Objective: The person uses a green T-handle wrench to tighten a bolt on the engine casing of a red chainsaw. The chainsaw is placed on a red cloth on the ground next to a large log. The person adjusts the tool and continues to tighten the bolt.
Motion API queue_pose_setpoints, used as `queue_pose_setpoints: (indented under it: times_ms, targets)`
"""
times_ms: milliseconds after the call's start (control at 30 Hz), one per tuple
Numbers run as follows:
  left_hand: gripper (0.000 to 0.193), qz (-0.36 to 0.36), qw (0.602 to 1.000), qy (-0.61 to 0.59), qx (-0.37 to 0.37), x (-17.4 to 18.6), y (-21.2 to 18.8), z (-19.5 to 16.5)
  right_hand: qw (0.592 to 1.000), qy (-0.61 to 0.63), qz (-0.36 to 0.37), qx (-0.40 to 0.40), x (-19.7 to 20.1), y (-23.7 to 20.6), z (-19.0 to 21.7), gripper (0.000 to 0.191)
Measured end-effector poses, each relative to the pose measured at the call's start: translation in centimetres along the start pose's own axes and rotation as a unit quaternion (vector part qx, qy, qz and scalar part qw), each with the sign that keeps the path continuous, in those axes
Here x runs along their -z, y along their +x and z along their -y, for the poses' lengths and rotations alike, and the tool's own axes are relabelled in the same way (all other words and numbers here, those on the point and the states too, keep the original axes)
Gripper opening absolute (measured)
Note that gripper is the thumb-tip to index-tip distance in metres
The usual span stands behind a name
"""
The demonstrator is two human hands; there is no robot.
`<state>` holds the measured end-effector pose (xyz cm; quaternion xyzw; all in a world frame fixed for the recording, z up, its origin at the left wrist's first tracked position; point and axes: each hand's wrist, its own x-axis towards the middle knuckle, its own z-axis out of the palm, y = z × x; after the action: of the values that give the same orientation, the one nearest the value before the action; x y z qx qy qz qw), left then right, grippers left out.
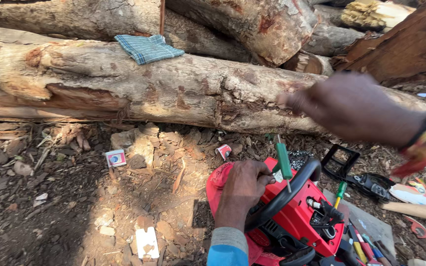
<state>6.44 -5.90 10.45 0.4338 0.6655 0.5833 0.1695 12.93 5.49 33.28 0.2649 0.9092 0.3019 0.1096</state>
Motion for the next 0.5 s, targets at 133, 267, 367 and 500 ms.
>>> queue_pose_setpoints:
  times_ms: [133, 267, 367, 500]
  targets:
    - [0.013, 0.013, 1.0, 0.003, 0.029, 0.1, 0.3, -0.5, 0.895, 0.355, -0.239, 0.126, 6.2, -1.9, 1.4, 0.086]
    - [0.011, -0.009, 1.0, 0.019, -0.008, 0.4, 0.1, 0.0, 0.875, 0.377, -0.183, 0.242, -0.9, -1.3, 9.1, 0.072]
    - [0.01, -0.021, 0.996, 0.066, -0.048, 0.6, -0.1, 0.8, 0.837, 0.52, -0.141, 0.1, -8.1, 1.8, 10.8, 0.058]
    - [0.014, -0.038, 0.996, 0.002, -0.079, 0.1, -0.3, 1.5, 0.902, 0.357, -0.185, 0.158, -10.8, 3.5, 9.4, 0.047]
